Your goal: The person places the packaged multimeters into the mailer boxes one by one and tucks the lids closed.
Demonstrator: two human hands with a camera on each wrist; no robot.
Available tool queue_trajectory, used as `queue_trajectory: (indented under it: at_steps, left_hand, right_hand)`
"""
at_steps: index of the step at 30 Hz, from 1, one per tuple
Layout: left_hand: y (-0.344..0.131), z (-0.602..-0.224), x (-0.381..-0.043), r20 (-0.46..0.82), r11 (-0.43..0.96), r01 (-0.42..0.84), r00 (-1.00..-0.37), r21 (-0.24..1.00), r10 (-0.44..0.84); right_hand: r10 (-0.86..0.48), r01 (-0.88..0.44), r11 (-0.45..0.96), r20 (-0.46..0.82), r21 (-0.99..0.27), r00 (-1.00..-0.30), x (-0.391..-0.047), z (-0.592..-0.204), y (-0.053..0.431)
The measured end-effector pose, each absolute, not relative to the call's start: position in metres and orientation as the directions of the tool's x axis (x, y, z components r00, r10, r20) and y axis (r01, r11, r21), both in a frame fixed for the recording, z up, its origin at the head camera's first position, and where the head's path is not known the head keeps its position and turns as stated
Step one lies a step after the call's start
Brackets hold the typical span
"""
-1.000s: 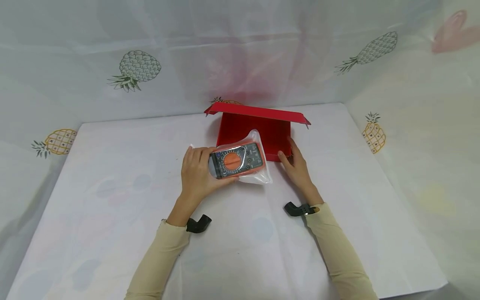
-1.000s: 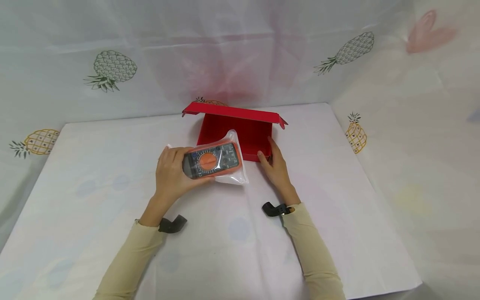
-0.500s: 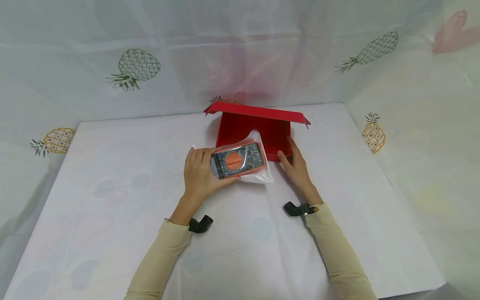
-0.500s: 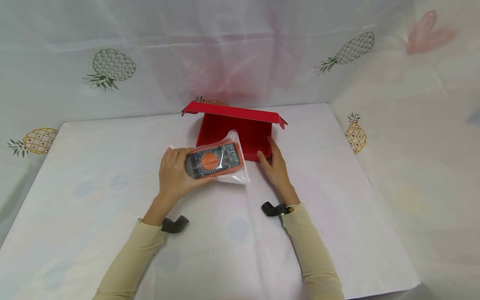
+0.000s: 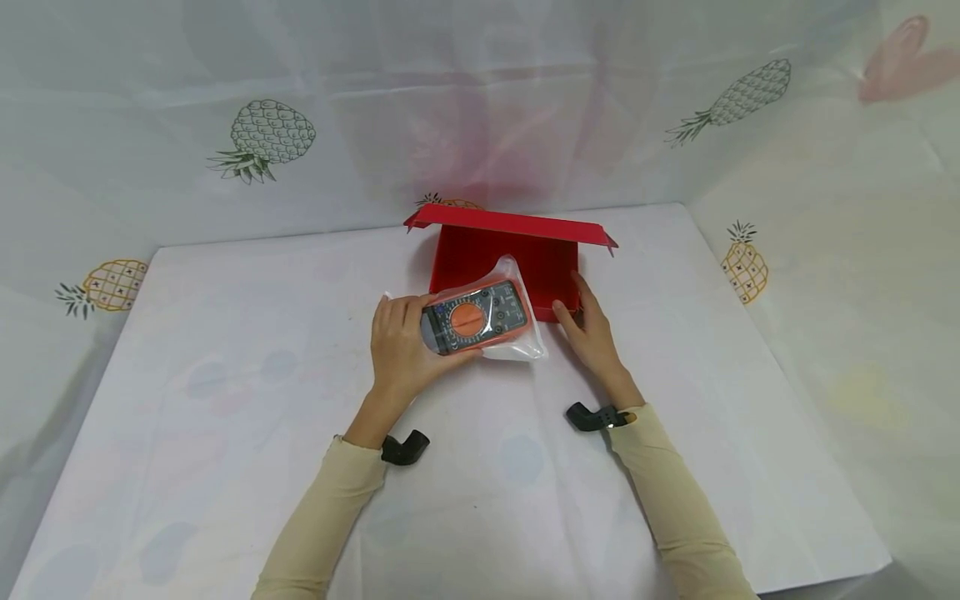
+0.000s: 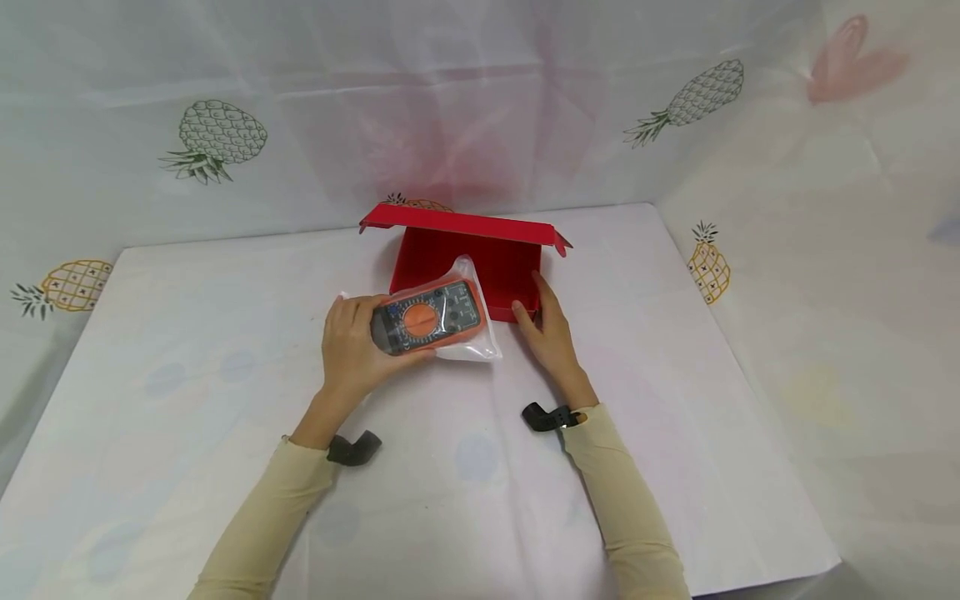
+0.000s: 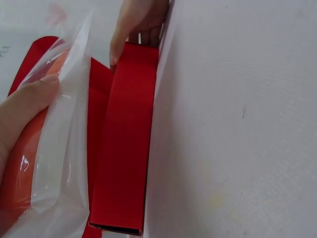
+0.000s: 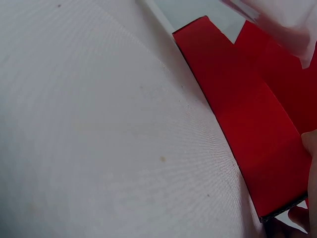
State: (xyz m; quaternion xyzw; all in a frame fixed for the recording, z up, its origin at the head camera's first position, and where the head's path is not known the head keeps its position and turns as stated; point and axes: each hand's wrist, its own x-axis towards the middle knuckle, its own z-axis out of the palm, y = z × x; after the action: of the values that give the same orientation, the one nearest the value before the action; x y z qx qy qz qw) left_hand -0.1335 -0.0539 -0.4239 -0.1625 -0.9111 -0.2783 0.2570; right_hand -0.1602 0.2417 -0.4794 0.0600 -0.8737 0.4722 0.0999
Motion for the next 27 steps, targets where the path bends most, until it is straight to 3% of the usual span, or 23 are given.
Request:
queue_trajectory:
  at_steps: [27]
  left_hand:
    - [-0.043, -0.439, -0.151, 0.534, 0.806, 0.397, -0.837, 0.438, 0.122]
  right_hand:
    - [-0.003, -0.189, 0.545, 0.223, -0.817, -0.975, -0.16, -0.477, 0.24]
